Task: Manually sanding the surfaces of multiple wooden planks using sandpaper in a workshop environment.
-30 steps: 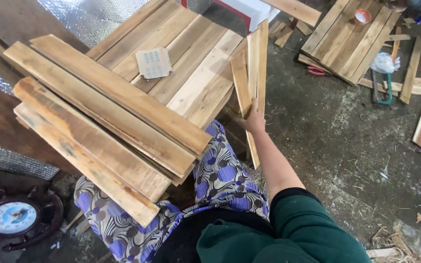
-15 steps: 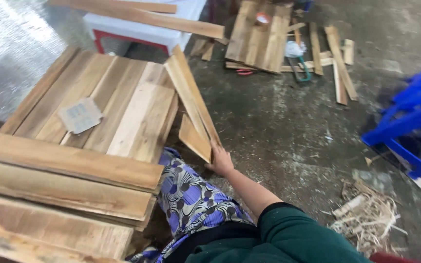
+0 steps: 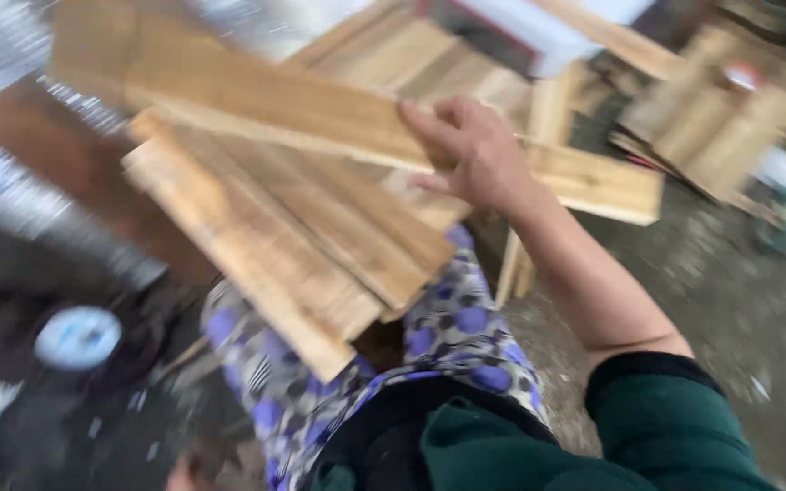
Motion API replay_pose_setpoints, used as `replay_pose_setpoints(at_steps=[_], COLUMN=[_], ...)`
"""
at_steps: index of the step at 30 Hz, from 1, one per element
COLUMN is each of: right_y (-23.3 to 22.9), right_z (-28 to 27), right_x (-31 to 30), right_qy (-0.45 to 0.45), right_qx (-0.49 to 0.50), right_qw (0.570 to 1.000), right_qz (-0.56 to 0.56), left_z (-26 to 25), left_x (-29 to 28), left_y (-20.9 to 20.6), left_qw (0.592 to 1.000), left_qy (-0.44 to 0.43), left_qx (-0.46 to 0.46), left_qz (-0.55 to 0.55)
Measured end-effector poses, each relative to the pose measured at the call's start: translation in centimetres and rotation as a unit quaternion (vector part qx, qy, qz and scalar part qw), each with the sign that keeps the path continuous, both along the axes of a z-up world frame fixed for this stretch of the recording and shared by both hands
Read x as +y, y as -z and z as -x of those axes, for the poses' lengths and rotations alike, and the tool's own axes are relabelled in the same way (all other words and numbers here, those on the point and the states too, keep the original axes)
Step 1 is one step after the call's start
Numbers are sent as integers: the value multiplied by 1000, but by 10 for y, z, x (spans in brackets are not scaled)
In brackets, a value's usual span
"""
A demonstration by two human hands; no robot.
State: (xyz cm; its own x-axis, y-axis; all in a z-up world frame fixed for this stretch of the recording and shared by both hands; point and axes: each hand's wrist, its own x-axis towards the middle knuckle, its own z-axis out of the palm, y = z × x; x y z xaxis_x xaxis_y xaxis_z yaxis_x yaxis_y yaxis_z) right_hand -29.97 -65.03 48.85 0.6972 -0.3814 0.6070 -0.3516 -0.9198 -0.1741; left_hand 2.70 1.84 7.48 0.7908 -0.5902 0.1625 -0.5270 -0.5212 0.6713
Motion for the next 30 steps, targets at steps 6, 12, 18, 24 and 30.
replay_pose_setpoints(at_steps=[6,12,18,24,30], right_y=[25,58,81,128,128], right_z=[-138,-168,-134,-125,-127], right_x=[78,78,63,44,42], right_qy=[-283,-334,-233,-195,-217], right_qx=[201,203,219,168,92], right_qw=[932,920,946,966,972], right_qz=[103,31,52,22,28], left_z=[31,55,70,75,100], left_x=[-117,-191,-257,-362,-432], left_y=[-261,-344,-362,-344,-341], left_qw=[961,941,932,927,872], left_qy=[-166,-75,35,78,134], left_qx=[-174,-219,-292,-339,-471], left_qz=[136,247,211,141,14])
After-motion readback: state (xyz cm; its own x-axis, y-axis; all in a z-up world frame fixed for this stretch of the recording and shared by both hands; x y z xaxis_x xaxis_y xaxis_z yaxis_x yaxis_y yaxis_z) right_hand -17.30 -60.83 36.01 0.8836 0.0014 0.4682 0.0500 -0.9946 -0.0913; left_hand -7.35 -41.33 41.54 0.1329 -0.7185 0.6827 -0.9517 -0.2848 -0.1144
